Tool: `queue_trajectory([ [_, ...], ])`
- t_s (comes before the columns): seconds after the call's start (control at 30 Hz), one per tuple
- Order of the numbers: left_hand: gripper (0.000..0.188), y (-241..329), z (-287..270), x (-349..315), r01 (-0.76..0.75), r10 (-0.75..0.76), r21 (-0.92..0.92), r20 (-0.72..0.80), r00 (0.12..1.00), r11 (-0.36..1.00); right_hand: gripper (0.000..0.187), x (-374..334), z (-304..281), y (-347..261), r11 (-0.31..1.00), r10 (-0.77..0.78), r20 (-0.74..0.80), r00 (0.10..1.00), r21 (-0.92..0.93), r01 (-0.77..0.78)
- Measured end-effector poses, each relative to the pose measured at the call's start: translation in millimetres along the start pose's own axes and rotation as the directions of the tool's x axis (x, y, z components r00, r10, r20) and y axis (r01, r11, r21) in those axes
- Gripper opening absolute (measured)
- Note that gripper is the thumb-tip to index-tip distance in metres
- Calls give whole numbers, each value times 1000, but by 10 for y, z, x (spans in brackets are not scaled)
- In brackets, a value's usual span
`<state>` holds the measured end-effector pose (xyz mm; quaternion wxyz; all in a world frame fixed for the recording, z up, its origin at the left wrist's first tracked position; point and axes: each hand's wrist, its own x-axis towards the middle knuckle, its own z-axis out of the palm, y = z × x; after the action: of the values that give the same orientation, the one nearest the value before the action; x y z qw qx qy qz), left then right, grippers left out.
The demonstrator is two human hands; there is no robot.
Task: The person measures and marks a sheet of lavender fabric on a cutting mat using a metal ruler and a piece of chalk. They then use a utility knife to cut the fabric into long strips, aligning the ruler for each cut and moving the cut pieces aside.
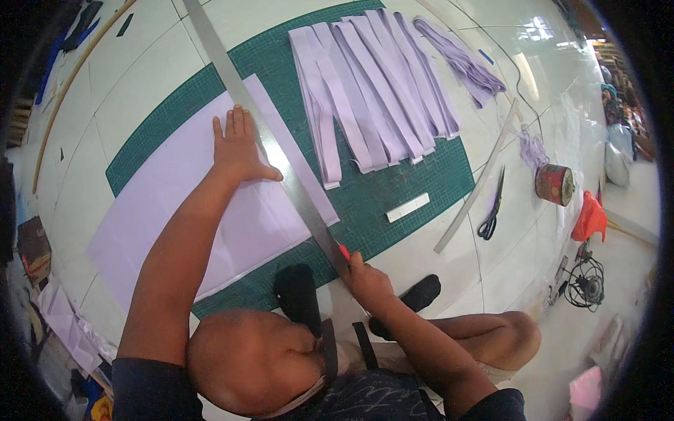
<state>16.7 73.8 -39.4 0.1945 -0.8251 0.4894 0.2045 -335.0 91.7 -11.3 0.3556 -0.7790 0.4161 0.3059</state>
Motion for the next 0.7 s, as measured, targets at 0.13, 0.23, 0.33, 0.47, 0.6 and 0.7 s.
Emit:
queue_trajectory([
  [0.13, 150, 38, -28, 29, -6, 6, -16, -15, 1000, 1000, 31, -70, -67, 101, 999, -21, -39, 999, -35, 20],
  [0.23, 151, 8, 43, -13, -3, 3, -18, -14, 1000, 1000, 30, -216, -308, -33, 996, -45, -44, 998, -82, 42],
  [0.33, 151, -39, 18, 1, 30, -30, 41, 2, 1000, 999, 30, -158, -656, -297, 994, -95, -106, 990, -63, 89],
  [0.47, 151, 7, -17, -2, 21, -22, 44, 21, 1000, 999, 33, 643, -867, -651, 968, -230, -349, 909, 16, 251],
  [0.6, 151, 59, -57, 36, 16, -17, 31, 17, 1000, 999, 36, 1603, -1126, -1378, 953, -242, -396, 886, 75, 294],
  [0.7, 150, 10, -7, 49, 11, -12, 57, 20, 1000, 998, 38, 1973, -1193, -1840, 932, -264, -401, 877, 128, 339],
])
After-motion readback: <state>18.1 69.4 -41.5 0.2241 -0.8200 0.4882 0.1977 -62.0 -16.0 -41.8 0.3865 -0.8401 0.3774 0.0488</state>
